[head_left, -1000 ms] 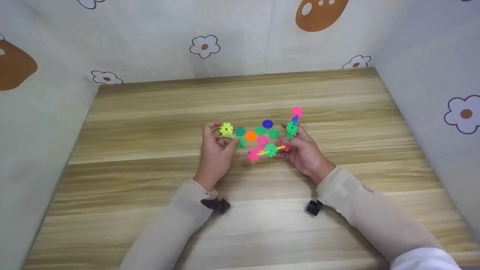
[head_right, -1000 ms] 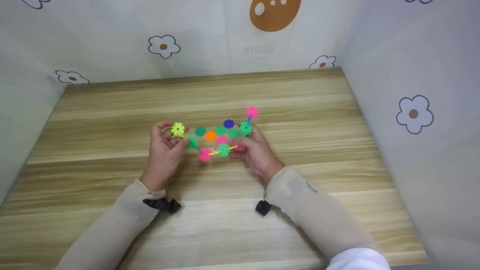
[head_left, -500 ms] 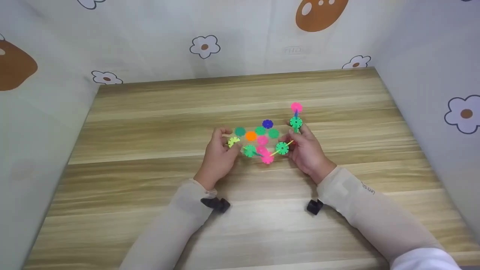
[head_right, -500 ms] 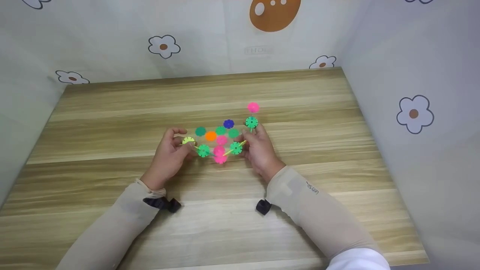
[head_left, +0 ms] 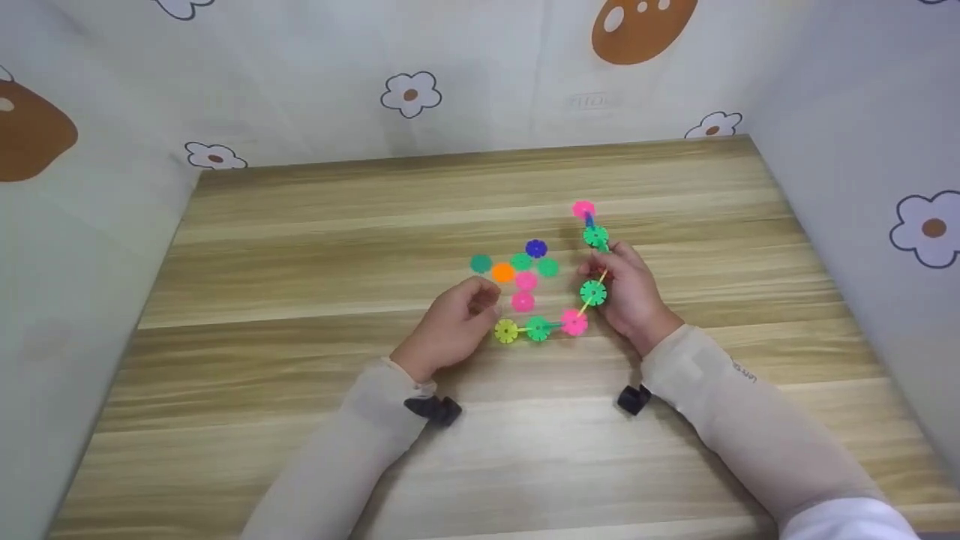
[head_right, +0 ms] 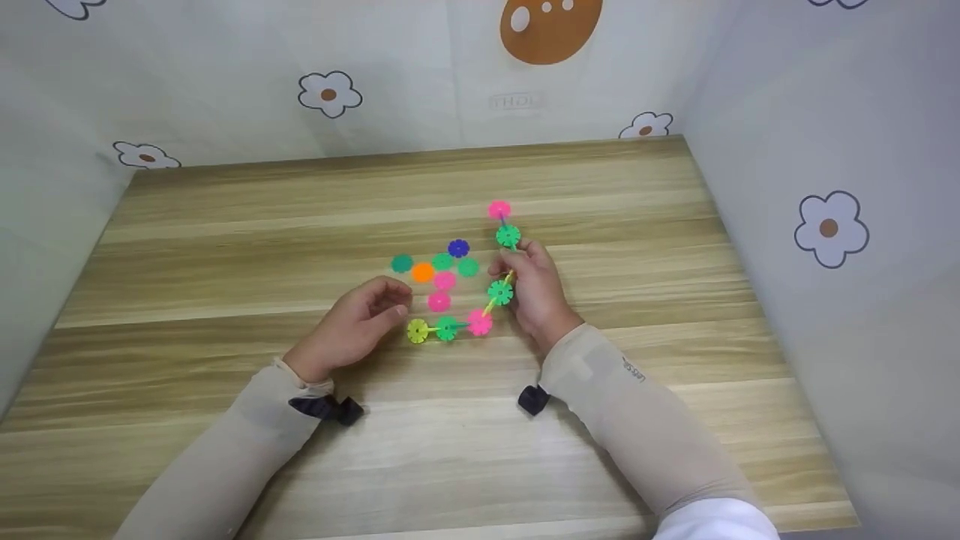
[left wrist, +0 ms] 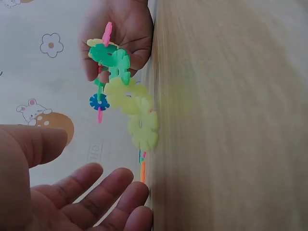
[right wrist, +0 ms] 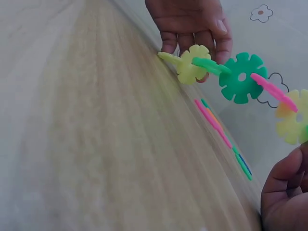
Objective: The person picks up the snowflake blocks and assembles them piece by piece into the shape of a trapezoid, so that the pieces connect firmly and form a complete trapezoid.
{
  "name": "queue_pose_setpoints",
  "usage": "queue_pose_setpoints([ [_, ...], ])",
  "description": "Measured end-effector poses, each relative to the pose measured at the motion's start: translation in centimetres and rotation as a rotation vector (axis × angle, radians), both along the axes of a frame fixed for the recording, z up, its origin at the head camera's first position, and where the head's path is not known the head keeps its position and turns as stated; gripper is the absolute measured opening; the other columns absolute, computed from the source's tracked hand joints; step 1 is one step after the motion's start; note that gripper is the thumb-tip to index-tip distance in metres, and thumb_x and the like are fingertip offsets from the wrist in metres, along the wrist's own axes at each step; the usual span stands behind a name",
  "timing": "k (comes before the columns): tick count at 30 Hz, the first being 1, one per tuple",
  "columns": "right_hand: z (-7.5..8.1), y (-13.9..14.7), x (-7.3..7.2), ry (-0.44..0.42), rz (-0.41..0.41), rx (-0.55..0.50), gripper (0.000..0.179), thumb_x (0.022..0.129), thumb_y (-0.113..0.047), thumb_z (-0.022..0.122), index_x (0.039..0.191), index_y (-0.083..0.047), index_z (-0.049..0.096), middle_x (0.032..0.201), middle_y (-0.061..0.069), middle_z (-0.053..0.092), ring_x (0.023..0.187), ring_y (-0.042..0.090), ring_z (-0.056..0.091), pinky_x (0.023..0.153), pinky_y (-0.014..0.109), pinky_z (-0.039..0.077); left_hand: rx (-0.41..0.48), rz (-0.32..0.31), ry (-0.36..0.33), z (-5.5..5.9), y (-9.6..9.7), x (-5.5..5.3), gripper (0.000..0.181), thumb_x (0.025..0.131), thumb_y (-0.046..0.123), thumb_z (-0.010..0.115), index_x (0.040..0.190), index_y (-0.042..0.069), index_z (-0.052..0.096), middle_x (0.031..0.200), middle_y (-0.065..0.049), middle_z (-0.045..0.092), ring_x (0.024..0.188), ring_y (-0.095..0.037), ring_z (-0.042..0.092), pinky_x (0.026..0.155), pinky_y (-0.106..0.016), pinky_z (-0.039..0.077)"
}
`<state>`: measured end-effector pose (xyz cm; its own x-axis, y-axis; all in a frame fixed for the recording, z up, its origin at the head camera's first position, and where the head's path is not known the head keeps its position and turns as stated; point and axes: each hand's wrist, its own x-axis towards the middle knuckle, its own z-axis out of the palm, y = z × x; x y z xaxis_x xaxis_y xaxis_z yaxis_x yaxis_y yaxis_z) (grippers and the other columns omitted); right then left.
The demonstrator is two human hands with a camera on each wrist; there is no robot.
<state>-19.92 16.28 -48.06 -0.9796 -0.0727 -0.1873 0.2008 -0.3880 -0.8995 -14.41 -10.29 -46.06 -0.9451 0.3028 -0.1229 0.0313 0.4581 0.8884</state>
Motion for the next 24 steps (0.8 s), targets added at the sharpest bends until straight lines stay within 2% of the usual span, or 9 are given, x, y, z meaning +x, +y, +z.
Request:
queue_pose_setpoints([
  [4,-0.17,0.12,-0.19,0.039,0.052,0.052,0.008,0.106,-0.005,0.049,0.106,-0.009,0.057,0.079,-0.001,0.064,0.078,0.013,0.065,0.064,0.02,0.049,-0.094,-0.176,0.054,-0.02,0.16,0.36,0.042,0.101,0.006,0.05,0.143,0.002,0.059,0.143,-0.012,0.062,0.134,-0.028,0.058,0.118,-0.045,0.044],
  [7,-0.24,0.02,-0.22,0.052,0.069,0.072,0.01,0.106,-0.006,0.052,0.102,-0.01,0.059,0.079,-0.002,0.063,0.079,0.013,0.066,0.066,0.021,0.05,-0.136,-0.238,0.079,0.05,0.24,0.52,0.048,0.099,0.004,0.049,0.146,0.0,0.057,0.149,-0.014,0.059,0.142,-0.029,0.053,0.122,-0.045,0.038],
  [9,-0.27,-0.05,-0.19,0.055,0.072,0.085,0.008,0.107,-0.007,0.052,0.102,-0.01,0.058,0.08,-0.002,0.063,0.079,0.013,0.067,0.066,0.021,0.05,-0.142,-0.244,0.07,0.07,0.28,0.55,0.049,0.099,0.004,0.049,0.147,-0.001,0.056,0.149,-0.015,0.058,0.142,-0.03,0.053,0.122,-0.045,0.038],
  [11,-0.26,-0.16,-0.2,0.057,0.068,0.091,0.007,0.108,-0.008,0.052,0.104,-0.008,0.058,0.08,-0.002,0.063,0.079,0.012,0.066,0.066,0.021,0.051,-0.134,-0.217,0.044,0.09,0.27,0.57,0.048,0.1,0.006,0.051,0.147,-0.001,0.055,0.147,-0.015,0.059,0.137,-0.03,0.056,0.12,-0.046,0.041],
  [14,-0.19,-0.29,-0.15,0.049,0.05,0.075,0.007,0.109,-0.009,0.051,0.11,-0.005,0.056,0.08,-0.001,0.062,0.079,0.012,0.065,0.066,0.02,0.051,-0.128,-0.163,0.004,0.08,0.28,0.54,0.045,0.1,0.009,0.056,0.144,-0.001,0.057,0.138,-0.014,0.063,0.123,-0.029,0.061,0.112,-0.045,0.048],
  [16,-0.14,-0.32,-0.12,0.042,0.036,0.052,0.007,0.11,-0.009,0.05,0.113,-0.004,0.054,0.079,-0.001,0.062,0.078,0.012,0.064,0.065,0.02,0.051,-0.157,-0.142,-0.014,0.19,0.3,0.56,0.044,0.098,0.013,0.064,0.141,0.0,0.06,0.13,-0.012,0.066,0.113,-0.027,0.061,0.107,-0.044,0.05],
  [20,0.0,-0.33,-0.03,0.034,0.002,0.011,0.008,0.111,-0.01,0.049,0.116,-0.004,0.052,0.076,-0.002,0.061,0.077,0.012,0.063,0.066,0.021,0.052,-0.274,-0.176,-0.028,0.5,0.45,0.67,0.039,0.093,0.019,0.078,0.128,0.005,0.068,0.114,-0.007,0.067,0.103,-0.025,0.058,0.101,-0.043,0.051],
  [22,0.04,-0.32,0.03,0.038,-0.004,0.004,0.009,0.111,-0.011,0.049,0.117,-0.004,0.051,0.075,-0.002,0.061,0.078,0.012,0.063,0.067,0.021,0.052,-0.324,-0.191,-0.014,0.53,0.5,0.71,0.032,0.093,0.019,0.08,0.12,0.006,0.07,0.109,-0.005,0.066,0.1,-0.024,0.057,0.098,-0.042,0.05],
  [24,0.04,-0.33,0.09,0.041,-0.001,0.008,0.009,0.111,-0.011,0.049,0.117,-0.005,0.052,0.077,-0.002,0.061,0.079,0.012,0.063,0.067,0.021,0.052,-0.334,-0.183,-0.002,0.49,0.44,0.7,0.022,0.094,0.019,0.078,0.111,0.008,0.07,0.102,-0.004,0.064,0.095,-0.024,0.056,0.092,-0.041,0.05],
])
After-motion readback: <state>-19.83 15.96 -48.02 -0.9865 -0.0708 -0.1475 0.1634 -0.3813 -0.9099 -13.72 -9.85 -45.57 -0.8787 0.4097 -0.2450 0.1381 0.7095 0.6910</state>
